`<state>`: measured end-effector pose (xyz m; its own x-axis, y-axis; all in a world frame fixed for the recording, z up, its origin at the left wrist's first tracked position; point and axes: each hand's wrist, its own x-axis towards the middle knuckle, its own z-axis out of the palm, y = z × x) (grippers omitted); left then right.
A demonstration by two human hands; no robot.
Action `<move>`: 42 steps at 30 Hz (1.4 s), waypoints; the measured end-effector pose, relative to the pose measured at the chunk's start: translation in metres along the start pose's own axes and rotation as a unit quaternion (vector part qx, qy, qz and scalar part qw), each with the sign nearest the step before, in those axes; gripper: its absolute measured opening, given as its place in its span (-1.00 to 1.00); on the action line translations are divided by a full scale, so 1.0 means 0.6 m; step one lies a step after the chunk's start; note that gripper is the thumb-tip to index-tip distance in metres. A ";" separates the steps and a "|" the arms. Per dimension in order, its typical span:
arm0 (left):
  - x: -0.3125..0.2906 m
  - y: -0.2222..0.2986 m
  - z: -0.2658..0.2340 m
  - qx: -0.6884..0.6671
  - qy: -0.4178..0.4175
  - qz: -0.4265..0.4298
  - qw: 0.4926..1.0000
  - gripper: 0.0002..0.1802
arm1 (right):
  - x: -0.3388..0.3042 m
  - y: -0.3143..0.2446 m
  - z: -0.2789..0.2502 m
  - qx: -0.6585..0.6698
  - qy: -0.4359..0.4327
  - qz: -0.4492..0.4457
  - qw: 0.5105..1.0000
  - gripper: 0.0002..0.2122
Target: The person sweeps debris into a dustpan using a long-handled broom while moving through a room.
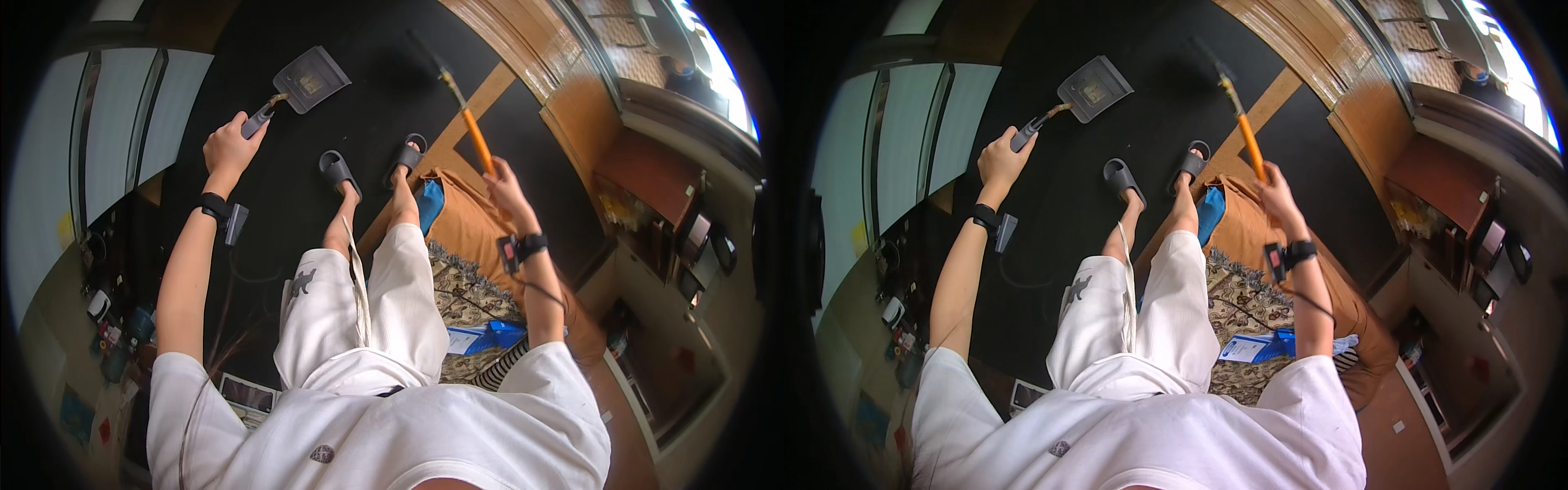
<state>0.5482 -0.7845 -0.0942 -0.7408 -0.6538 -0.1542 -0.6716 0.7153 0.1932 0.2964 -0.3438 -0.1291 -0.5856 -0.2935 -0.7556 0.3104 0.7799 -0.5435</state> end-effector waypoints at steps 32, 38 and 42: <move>0.085 0.076 -0.005 0.132 -0.023 -0.032 0.991 -0.55 | 0.231 0.021 -0.048 -0.289 0.058 0.043 0.955 -0.38; 0.075 0.044 0.002 0.111 0.022 -0.006 0.994 -0.52 | 0.098 0.096 0.026 -0.294 0.092 0.065 0.949 -0.39; 0.046 0.018 0.010 0.074 0.008 0.011 0.997 -0.50 | -0.025 0.160 0.138 -0.223 0.079 0.125 0.964 -0.41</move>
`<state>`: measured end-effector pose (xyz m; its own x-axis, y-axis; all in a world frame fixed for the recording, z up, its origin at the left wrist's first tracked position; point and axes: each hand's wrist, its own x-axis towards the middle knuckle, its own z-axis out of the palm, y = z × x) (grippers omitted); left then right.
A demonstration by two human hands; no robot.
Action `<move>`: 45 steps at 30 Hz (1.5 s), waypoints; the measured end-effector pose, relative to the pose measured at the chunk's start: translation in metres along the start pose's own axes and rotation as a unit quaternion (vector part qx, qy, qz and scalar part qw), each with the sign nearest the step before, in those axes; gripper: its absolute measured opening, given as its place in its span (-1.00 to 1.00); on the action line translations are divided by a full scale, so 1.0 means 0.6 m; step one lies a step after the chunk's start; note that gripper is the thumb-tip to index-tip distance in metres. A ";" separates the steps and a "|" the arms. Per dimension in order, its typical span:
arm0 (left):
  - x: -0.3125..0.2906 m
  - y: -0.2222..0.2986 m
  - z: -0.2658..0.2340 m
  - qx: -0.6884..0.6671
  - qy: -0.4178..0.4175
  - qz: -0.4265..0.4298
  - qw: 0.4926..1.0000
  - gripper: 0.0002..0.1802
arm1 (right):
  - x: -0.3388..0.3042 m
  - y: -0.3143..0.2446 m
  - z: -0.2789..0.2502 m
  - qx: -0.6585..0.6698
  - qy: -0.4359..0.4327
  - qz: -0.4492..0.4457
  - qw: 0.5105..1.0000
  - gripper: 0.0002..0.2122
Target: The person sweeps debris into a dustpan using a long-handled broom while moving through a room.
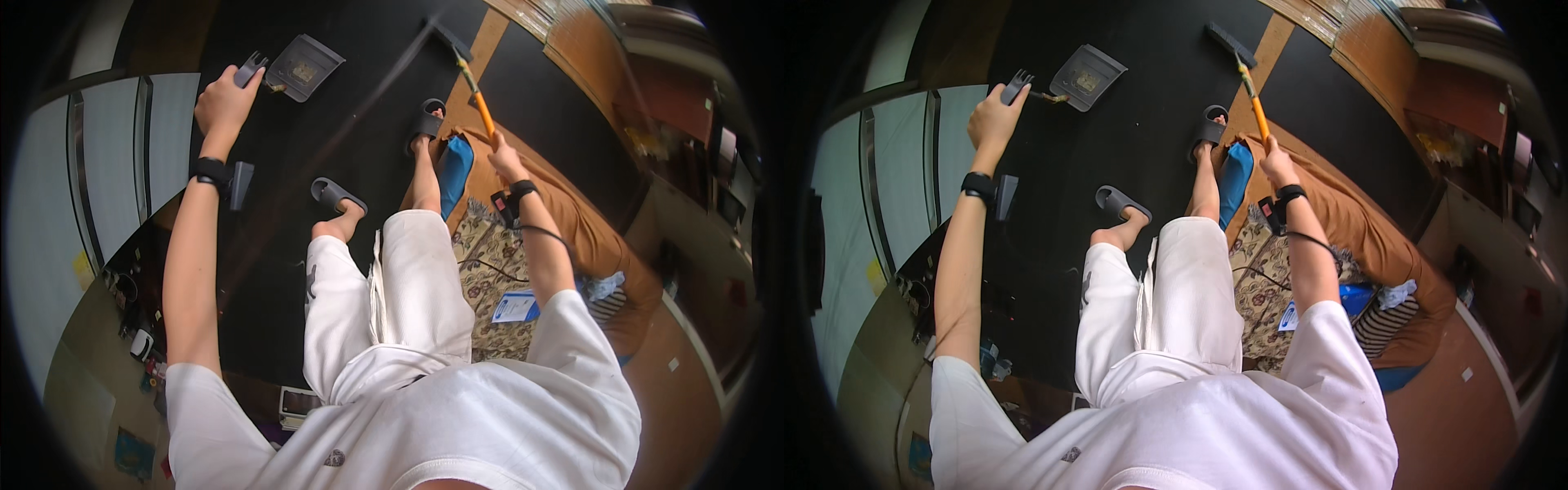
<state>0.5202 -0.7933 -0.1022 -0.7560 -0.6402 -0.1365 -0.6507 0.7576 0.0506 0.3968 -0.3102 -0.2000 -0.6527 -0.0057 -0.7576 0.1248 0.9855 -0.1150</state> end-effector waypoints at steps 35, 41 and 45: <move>-0.512 -0.233 0.086 -0.178 0.063 -0.118 0.975 -0.56 | -0.436 -0.029 0.497 0.474 -0.002 0.114 0.873 -0.46; -0.514 -0.215 0.090 -0.138 0.024 -0.076 0.987 -0.58 | -0.490 -0.063 0.487 0.617 -0.138 0.093 0.769 -0.45; -0.527 -0.214 0.093 -0.138 0.042 -0.059 0.988 -0.55 | -0.530 0.014 0.419 0.671 -0.223 0.079 0.703 -0.45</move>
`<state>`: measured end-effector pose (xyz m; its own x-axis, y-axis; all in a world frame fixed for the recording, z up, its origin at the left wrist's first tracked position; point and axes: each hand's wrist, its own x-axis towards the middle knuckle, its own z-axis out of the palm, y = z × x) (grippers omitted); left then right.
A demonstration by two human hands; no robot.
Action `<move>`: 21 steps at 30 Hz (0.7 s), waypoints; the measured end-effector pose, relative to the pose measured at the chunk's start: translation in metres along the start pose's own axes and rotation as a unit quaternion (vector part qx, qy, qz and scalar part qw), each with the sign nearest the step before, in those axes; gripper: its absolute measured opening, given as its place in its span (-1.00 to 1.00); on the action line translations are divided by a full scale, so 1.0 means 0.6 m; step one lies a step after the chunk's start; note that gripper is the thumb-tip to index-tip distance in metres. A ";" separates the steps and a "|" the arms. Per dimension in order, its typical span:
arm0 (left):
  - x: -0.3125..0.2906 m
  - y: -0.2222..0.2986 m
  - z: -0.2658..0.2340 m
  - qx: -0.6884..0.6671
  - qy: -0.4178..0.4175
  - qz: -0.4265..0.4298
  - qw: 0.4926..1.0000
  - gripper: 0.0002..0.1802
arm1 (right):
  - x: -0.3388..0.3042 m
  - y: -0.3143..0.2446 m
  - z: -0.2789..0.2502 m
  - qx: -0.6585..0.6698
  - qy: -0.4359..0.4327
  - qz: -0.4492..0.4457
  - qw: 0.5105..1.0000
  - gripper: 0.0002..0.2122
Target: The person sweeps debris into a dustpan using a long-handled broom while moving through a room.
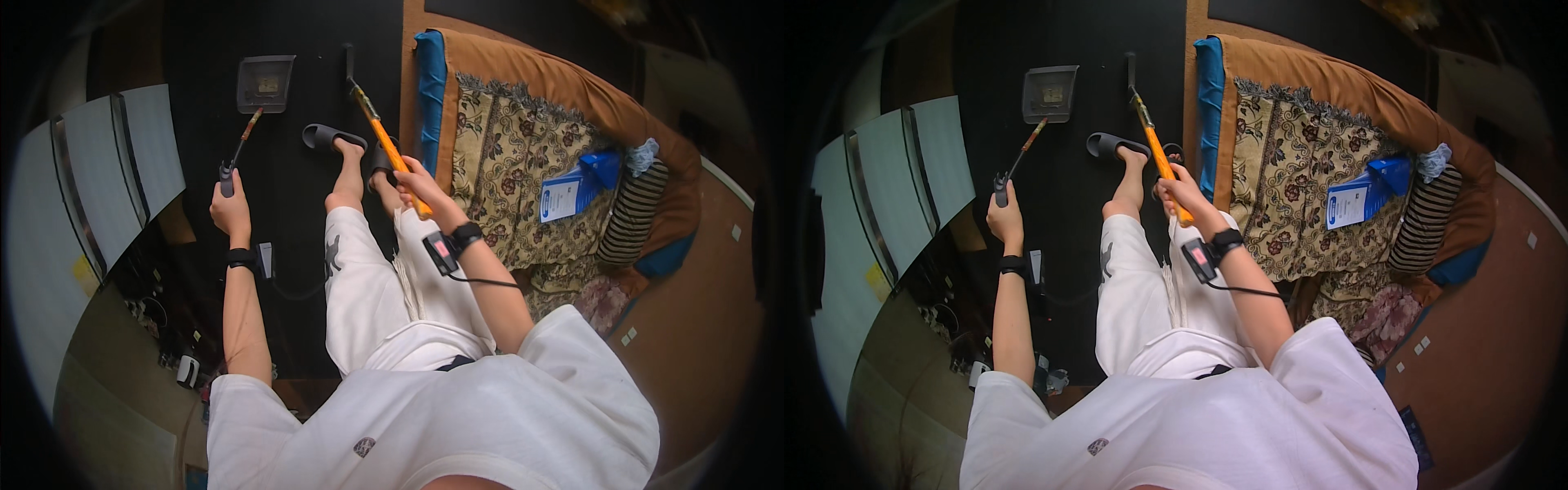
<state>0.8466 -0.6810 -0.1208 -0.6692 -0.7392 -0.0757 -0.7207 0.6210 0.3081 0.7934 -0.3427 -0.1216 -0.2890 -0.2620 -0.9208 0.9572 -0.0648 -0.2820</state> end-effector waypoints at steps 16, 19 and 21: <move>0.109 0.041 -0.019 0.003 -0.035 0.007 0.999 -0.52 | 0.123 0.025 0.028 -0.101 0.282 -0.142 0.943 -0.50; 0.122 0.057 -0.016 0.022 -0.050 0.002 0.999 -0.50 | 0.156 0.020 0.045 -0.106 0.291 -0.117 0.943 -0.52; 0.131 0.066 -0.014 0.026 -0.044 0.011 0.999 -0.51 | 0.160 0.016 0.046 -0.064 0.247 -0.104 0.961 -0.52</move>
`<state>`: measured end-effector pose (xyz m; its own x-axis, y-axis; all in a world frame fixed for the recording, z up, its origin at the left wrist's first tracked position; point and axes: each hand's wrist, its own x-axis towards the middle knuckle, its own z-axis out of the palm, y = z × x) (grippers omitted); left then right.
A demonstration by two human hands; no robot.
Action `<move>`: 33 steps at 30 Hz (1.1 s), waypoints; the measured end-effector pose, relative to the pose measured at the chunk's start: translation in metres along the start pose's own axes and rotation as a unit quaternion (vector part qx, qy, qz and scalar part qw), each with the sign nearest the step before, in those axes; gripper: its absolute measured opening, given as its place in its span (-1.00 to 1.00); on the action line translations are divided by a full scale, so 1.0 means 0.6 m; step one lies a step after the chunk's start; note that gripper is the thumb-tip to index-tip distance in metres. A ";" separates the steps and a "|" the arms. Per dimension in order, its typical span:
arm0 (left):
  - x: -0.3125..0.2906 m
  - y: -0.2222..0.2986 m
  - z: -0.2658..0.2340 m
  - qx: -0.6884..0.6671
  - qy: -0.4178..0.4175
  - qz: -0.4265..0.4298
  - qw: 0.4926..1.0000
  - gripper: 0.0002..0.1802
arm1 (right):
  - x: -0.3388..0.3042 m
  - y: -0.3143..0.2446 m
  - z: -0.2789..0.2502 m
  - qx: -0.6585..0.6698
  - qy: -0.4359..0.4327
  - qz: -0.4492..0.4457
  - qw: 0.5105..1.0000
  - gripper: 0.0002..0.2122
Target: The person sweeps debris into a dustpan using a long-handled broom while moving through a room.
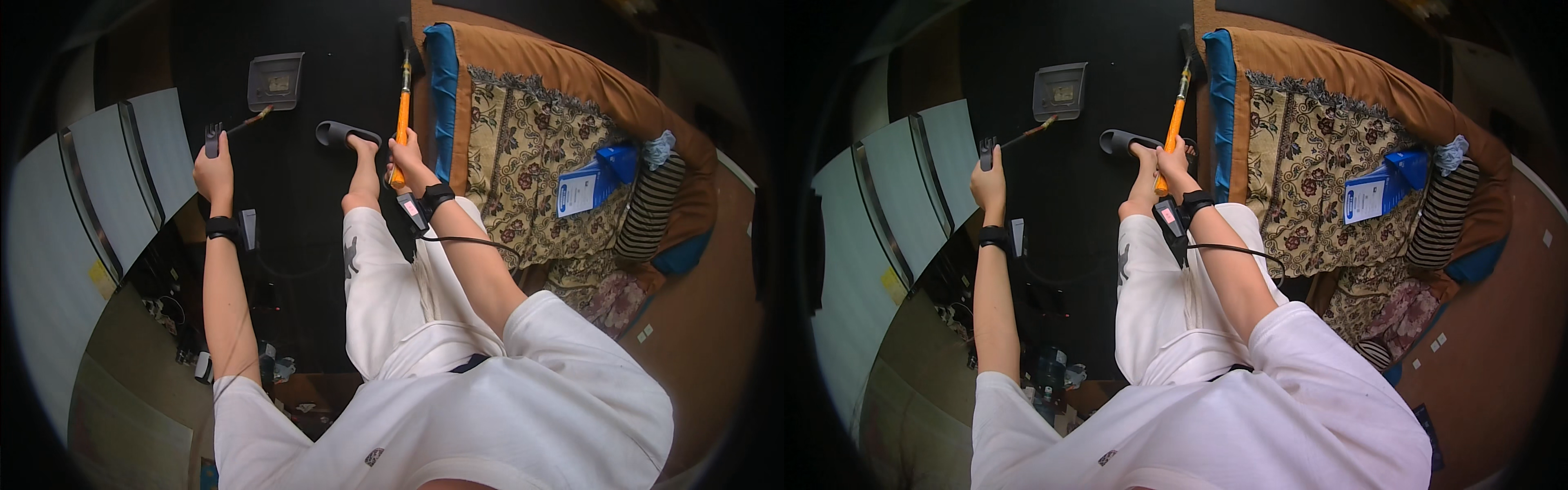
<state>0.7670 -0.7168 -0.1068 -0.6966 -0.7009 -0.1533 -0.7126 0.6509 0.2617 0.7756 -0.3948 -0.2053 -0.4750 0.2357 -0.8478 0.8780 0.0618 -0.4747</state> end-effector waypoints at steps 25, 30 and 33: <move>0.049 0.054 0.005 0.047 -0.038 0.038 0.997 -0.50 | -0.187 0.011 -0.149 -0.033 -0.142 0.036 0.989 -0.48; 0.040 0.064 0.008 0.050 -0.054 0.030 0.997 -0.51 | -0.094 0.017 -0.148 0.024 -0.106 -0.028 0.994 -0.50; 0.036 0.070 0.010 0.051 -0.052 0.040 0.997 -0.51 | -0.039 0.034 -0.132 -0.109 -0.030 -0.086 0.990 -0.47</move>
<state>0.7215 -0.7027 -0.1046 -0.7528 -0.6151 -0.2344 -0.6554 0.7335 0.1802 0.8095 -0.3223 -0.1766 -0.6161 0.1464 -0.7739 0.7723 0.3055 -0.5570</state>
